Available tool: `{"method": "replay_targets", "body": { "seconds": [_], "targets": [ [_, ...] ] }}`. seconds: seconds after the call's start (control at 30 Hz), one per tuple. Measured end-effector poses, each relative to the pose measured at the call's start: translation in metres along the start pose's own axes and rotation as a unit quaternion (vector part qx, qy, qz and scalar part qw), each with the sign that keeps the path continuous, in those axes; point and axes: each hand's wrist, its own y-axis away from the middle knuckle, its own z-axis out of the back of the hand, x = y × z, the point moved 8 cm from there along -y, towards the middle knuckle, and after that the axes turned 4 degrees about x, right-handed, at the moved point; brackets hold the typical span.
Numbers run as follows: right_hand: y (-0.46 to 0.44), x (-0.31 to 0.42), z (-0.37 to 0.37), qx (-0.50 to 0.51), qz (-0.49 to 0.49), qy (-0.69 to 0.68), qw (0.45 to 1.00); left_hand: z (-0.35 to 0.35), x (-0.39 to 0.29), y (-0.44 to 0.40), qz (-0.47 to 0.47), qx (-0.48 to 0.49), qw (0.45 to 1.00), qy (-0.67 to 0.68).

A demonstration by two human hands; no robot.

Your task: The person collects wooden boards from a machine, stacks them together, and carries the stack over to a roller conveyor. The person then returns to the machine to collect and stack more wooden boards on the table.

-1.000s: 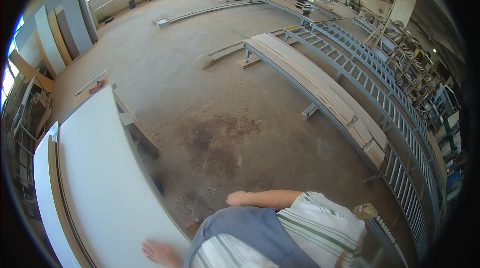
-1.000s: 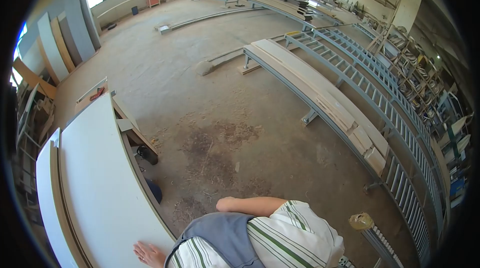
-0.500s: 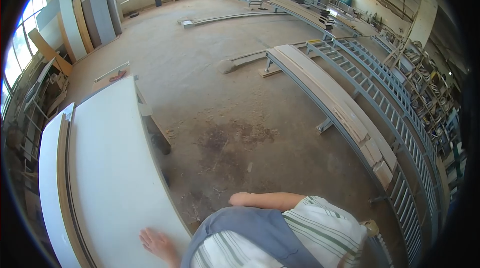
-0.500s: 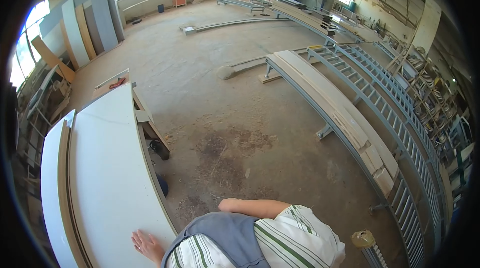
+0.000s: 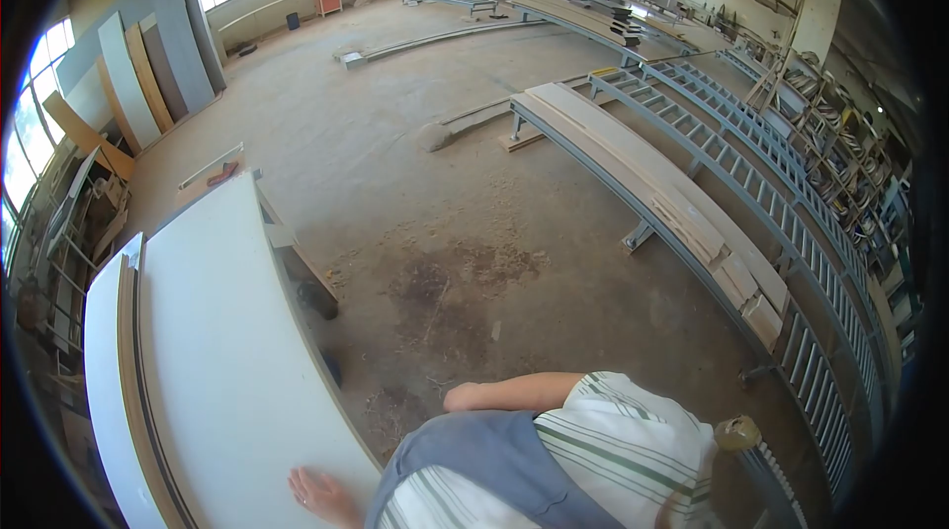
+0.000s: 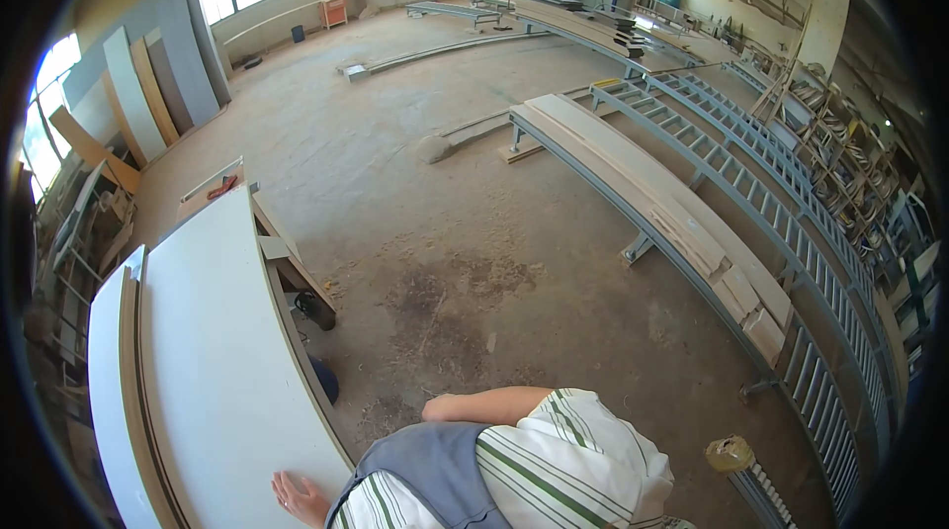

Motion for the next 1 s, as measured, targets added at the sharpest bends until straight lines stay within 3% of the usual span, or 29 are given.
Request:
{"method": "replay_targets", "body": {
  "seconds": [0.13, 0.3, 0.43, 0.5, 0.53, 0.6, 0.8, 0.93, 1.0],
  "targets": [
    [0.004, -0.001, 0.001, -0.003, -0.028, -0.034, 0.999, 0.016, -0.014, -0.002, -0.036, -0.047, 0.997, -0.054],
    [-0.007, 0.008, 0.011, -0.037, 0.008, -0.012, 0.999, 0.028, -0.014, 0.004, 0.088, 0.006, 0.994, 0.063],
    [0.006, 0.036, 0.059, -0.19, 0.066, 0.027, 0.979, 0.026, -0.012, 0.004, 0.082, 0.02, 0.991, 0.105],
    [0.021, 0.059, 0.091, -0.339, 0.164, 0.004, 0.926, 0.028, -0.012, 0.007, 0.096, 0.019, 0.988, 0.117],
    [0.021, 0.069, 0.101, -0.334, 0.171, 0.007, 0.927, 0.029, -0.013, 0.009, 0.099, 0.02, 0.986, 0.13],
    [0.041, 0.101, 0.138, -0.402, 0.263, -0.044, 0.876, 0.031, -0.015, 0.012, 0.105, 0.021, 0.982, 0.156],
    [0.028, 0.179, 0.171, -0.364, 0.375, -0.05, 0.851, 0.039, -0.041, 0.043, 0.056, -0.03, 0.993, 0.099],
    [-0.015, 0.221, 0.123, -0.207, 0.429, -0.003, 0.879, 0.052, -0.059, 0.074, 0.094, -0.024, 0.992, 0.083],
    [-0.006, 0.233, 0.113, -0.265, 0.445, 0.06, 0.853, 0.071, -0.076, 0.088, 0.121, -0.039, 0.989, 0.072]
  ]
}}
